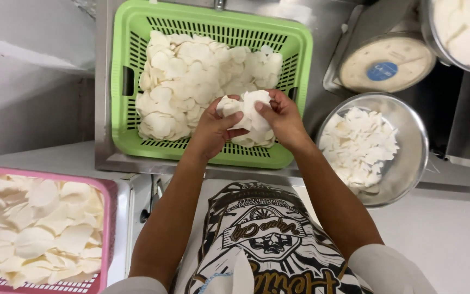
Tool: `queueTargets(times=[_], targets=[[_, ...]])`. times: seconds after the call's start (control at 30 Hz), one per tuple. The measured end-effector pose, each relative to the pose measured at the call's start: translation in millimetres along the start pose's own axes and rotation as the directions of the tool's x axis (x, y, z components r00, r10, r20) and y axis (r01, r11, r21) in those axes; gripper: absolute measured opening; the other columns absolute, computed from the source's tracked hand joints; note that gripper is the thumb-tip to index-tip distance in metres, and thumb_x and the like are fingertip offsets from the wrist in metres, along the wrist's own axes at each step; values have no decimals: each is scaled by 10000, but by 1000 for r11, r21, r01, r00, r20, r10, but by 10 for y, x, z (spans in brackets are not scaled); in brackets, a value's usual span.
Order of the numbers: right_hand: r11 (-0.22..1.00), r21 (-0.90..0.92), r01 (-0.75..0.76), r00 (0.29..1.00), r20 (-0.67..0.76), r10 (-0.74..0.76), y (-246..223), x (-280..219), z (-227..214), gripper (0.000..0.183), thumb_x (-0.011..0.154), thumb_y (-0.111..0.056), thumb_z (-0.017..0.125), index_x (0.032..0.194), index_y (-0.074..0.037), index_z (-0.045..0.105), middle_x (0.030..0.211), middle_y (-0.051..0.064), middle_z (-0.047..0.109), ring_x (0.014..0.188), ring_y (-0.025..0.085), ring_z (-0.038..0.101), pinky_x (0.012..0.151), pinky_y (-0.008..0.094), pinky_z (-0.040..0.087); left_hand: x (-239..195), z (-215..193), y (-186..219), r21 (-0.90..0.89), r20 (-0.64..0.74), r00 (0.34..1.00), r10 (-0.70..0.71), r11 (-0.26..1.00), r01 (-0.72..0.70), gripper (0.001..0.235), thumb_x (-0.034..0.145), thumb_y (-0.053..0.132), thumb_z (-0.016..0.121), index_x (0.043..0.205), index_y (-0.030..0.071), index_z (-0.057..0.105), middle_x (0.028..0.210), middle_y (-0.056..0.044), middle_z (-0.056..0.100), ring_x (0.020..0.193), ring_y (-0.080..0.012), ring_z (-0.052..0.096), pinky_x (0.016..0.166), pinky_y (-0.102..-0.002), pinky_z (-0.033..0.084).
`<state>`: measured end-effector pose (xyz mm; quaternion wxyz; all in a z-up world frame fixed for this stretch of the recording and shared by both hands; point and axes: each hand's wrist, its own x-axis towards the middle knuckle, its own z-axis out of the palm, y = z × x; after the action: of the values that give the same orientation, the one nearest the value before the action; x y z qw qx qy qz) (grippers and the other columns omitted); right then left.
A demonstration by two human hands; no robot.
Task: The person lifts a basket of sliced food from a deep fryer using a metal handle. They then move to a sink area and separate white, thin slices from a green basket into a metal bowl by hand. Finally, they return to the fryer and transfer the fried slices into a green basket.
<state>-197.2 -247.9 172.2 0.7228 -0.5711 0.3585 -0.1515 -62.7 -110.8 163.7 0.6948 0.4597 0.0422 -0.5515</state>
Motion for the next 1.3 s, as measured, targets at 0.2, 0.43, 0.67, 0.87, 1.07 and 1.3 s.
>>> queueTargets(times=[0.2,0.43,0.67,0.87,1.07,1.3], targets=[[998,-12,-56,997,-53,55,8,-82,-318,218,997,-256,741,1124,-86,688,902,45,734,763,103,695,670,253,600,-20,249,-218,-41,19,999,44,998,-43,476,799,-32,840,1233,68,672,1098,-186,695,911,-395,739,732,-559,687],[998,-31,-50,997,-59,48,170,-82,-505,217,984,-325,762,1023,-113,740,794,-3,701,657,52,649,565,171,546,-61,440,-299,-18,-42,995,95,995,-96,517,767,-14,873,1234,103,681,1077,-157,704,884,-329,752,691,-459,705],[987,161,-13,1000,-8,14,89,-69,-542,194,912,-172,813,1060,-112,701,856,6,714,759,111,730,687,244,611,-120,351,-308,62,-109,977,181,983,-175,523,737,-59,869,1204,106,703,1069,-129,723,915,-270,740,704,-419,689],[977,202,-72,997,5,73,256,-10,-640,186,891,-118,825,1024,-64,706,833,76,728,720,187,764,636,311,645,-176,336,-195,46,-91,970,227,974,-224,553,721,-107,856,1218,71,690,1080,-156,734,945,-266,734,741,-433,692],[915,376,-148,988,18,153,-8,-151,-554,184,983,-215,730,1063,-57,681,931,105,757,765,218,781,649,357,682,-333,435,-26,51,-143,969,200,979,-195,520,709,-29,897,1181,78,705,1021,-127,717,912,-258,729,730,-401,685],[975,203,-85,994,-51,98,211,-75,-671,209,916,-162,803,1041,-36,692,836,84,702,687,185,740,599,288,647,-285,207,33,65,-176,963,202,979,-193,502,717,-13,896,1171,90,708,1002,-117,708,904,-242,725,737,-375,673]])
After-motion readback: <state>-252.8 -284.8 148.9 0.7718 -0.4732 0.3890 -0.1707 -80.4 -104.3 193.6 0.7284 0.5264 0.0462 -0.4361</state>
